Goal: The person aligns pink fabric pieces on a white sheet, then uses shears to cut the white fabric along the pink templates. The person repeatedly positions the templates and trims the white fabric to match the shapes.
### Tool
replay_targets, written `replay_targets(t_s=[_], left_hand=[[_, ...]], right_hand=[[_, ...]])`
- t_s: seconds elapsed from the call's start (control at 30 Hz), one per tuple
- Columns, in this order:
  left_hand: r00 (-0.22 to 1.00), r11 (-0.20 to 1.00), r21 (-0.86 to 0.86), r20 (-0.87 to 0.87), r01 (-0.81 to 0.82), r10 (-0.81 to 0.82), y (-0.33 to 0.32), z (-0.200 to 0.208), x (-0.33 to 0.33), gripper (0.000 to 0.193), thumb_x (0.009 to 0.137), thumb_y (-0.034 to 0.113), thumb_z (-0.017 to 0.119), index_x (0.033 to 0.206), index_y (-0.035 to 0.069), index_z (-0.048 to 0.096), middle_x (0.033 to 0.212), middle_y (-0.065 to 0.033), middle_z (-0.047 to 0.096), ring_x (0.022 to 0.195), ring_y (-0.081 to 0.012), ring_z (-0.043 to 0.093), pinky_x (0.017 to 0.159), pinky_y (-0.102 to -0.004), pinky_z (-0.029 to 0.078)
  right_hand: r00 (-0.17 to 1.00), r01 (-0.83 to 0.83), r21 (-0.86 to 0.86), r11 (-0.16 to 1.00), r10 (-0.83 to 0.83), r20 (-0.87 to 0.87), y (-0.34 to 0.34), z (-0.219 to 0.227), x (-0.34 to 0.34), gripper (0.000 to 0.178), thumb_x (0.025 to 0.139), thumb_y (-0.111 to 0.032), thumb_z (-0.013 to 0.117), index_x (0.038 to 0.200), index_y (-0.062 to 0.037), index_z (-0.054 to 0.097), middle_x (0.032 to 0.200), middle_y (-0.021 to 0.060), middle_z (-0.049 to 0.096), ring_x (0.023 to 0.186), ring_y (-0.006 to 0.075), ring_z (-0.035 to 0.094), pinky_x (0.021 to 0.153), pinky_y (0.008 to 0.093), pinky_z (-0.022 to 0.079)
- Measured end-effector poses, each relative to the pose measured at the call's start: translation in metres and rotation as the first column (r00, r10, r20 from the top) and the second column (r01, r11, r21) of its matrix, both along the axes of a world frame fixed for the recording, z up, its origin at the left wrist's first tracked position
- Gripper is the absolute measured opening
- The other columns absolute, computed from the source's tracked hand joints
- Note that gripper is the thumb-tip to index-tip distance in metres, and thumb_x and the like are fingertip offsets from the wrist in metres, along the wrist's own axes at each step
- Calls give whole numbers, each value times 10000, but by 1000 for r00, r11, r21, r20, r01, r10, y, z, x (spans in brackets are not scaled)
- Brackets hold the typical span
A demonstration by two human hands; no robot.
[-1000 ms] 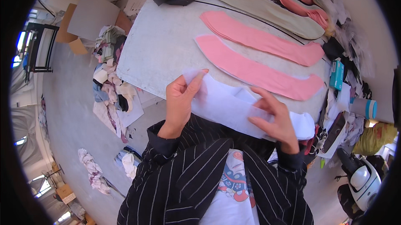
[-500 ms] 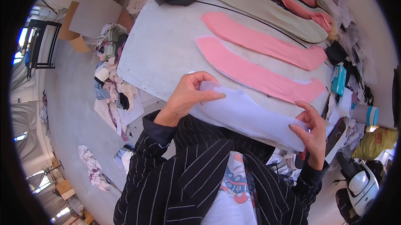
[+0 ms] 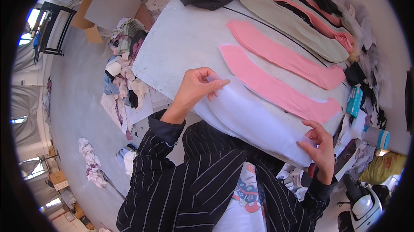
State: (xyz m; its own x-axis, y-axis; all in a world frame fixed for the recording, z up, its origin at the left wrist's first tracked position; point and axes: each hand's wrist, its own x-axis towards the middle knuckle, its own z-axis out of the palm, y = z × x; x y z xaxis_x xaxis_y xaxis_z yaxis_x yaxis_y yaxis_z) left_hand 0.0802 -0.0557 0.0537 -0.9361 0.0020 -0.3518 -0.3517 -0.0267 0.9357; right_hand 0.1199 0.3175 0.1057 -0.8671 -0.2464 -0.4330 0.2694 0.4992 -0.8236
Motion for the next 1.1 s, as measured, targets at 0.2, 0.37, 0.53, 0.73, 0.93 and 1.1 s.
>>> replay_targets(t_s=[0.2, 0.37, 0.53, 0.73, 0.93, 1.1], left_hand=[[997, 989, 138, 48, -60, 54, -13, -3, 7, 155, 857, 110, 740, 856, -11, 645, 684, -57, 634, 526, -94, 586, 458, -200, 450], [994, 986, 142, 62, -92, 84, -11, -3, -10, 172, 875, 128, 723, 915, -21, 646, 696, -50, 637, 535, -91, 590, 461, -201, 452], [999, 991, -126, -20, -37, 35, -8, -24, -48, 177, 864, 137, 729, 900, -22, 661, 734, -43, 651, 559, -74, 584, 478, -199, 436], [992, 960, -265, -114, -90, 62, -8, -50, -73, 176, 849, 153, 743, 875, -12, 688, 731, -22, 649, 571, -67, 560, 527, -220, 455], [985, 883, -452, -160, -127, 60, -5, -54, -83, 187, 848, 179, 759, 865, 4, 696, 718, 2, 649, 593, -43, 545, 544, -192, 444], [972, 807, -567, -231, -165, 36, -7, -64, -84, 212, 814, 228, 765, 823, 24, 710, 684, -30, 678, 601, -89, 603, 598, -240, 493]], right_hand=[[991, -115, 165, 980, 126, -55, 17, 22, 7, 531, 673, -46, 796, 1179, -61, 633, 709, 4, 599, 621, 72, 528, 593, 223, 417], [999, 6, 43, 999, -4, -46, 36, 33, 8, 545, 653, -21, 785, 1174, -55, 629, 691, 6, 558, 628, 67, 517, 592, 208, 400], [989, -7, 222, 975, 39, -141, 29, 1, -20, 538, 673, -24, 769, 1186, -69, 614, 670, 17, 528, 604, 89, 467, 571, 238, 391], [961, -28, 375, 927, 128, -244, 20, -21, -42, 541, 668, -59, 794, 1179, -88, 618, 716, 89, 568, 586, 181, 509, 579, 291, 436], [962, -7, 397, 918, 114, -248, 17, -34, -54, 534, 677, -85, 803, 1177, -87, 616, 761, 131, 602, 633, 247, 558, 613, 326, 470], [957, -26, 400, 916, 138, -254, 21, -43, -59, 525, 685, -98, 803, 1175, -85, 616, 791, 153, 625, 670, 278, 596, 637, 343, 482]])
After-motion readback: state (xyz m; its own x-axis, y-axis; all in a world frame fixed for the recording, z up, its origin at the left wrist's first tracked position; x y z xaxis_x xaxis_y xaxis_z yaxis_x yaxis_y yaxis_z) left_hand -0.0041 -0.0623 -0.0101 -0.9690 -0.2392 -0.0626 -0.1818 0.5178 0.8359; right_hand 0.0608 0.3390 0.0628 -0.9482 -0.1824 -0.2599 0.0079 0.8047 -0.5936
